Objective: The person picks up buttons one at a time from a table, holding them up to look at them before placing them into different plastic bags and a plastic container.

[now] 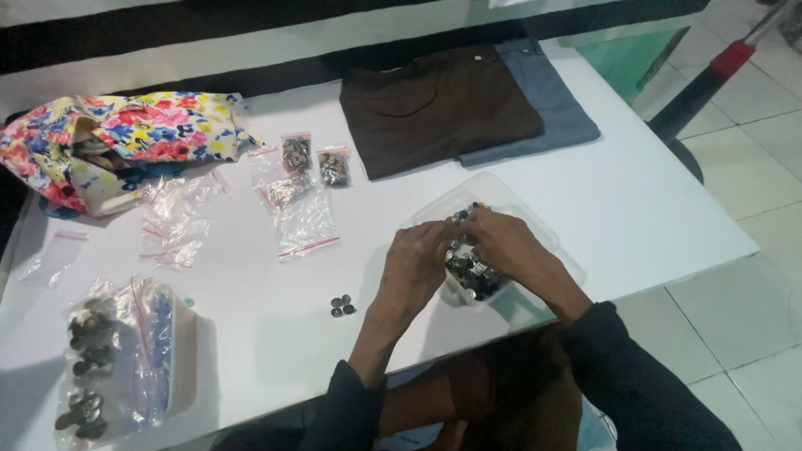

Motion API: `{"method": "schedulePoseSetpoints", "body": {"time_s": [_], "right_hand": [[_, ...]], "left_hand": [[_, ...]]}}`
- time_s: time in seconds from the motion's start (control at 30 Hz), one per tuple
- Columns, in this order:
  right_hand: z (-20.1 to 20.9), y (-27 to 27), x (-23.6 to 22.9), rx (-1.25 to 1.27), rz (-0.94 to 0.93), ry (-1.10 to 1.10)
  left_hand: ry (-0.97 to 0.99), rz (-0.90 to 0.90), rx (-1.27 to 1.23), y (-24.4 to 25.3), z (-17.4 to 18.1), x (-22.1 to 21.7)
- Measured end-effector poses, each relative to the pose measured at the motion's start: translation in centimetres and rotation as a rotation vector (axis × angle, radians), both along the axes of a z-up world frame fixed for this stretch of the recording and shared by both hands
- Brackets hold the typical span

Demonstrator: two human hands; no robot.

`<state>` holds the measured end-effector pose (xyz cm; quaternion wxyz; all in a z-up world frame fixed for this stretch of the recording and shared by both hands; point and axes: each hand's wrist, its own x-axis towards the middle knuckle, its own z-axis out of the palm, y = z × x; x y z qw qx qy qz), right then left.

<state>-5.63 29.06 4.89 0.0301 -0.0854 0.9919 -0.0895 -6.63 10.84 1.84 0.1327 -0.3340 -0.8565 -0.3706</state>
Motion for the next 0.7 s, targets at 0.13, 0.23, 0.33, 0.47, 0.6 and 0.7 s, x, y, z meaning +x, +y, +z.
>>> {"method": "schedulePoseSetpoints", "body": {"time_s": [0.13,0.23,0.33,0.47,0.6,0.7], "right_hand": [[-4.6,1.5,-3.4,-0.016,-0.043,-0.018],[-2.9,0.6,-2.9,0.082,-0.01,-0.013],[-3.5,1.0,-3.2,0.067,-0.014,-0.048],[-2.2,0.3,-2.8,0.099,0.028,-0.035],[-3.1,1.2,-2.7,0.041,-0.002,-0.07],[-1.3,2.1,-2.3,-0.246,-0.061,-0.035]], "left_hand": [[-0.106,0.022,-0.186,2.3,-0.3,-2.3],[-0.132,0.07,-0.403,2.8,0.5,-2.4],[-0.191,0.096,-0.46,3.5,0.5,-2.9],[-0.255,0.1,-0.505,4.0,1.5,-3.9],[-0.228,0.13,-0.521,4.3,2.0,-3.9],[-0.187,0.154,-0.528,4.2,2.4,-3.3]]}}
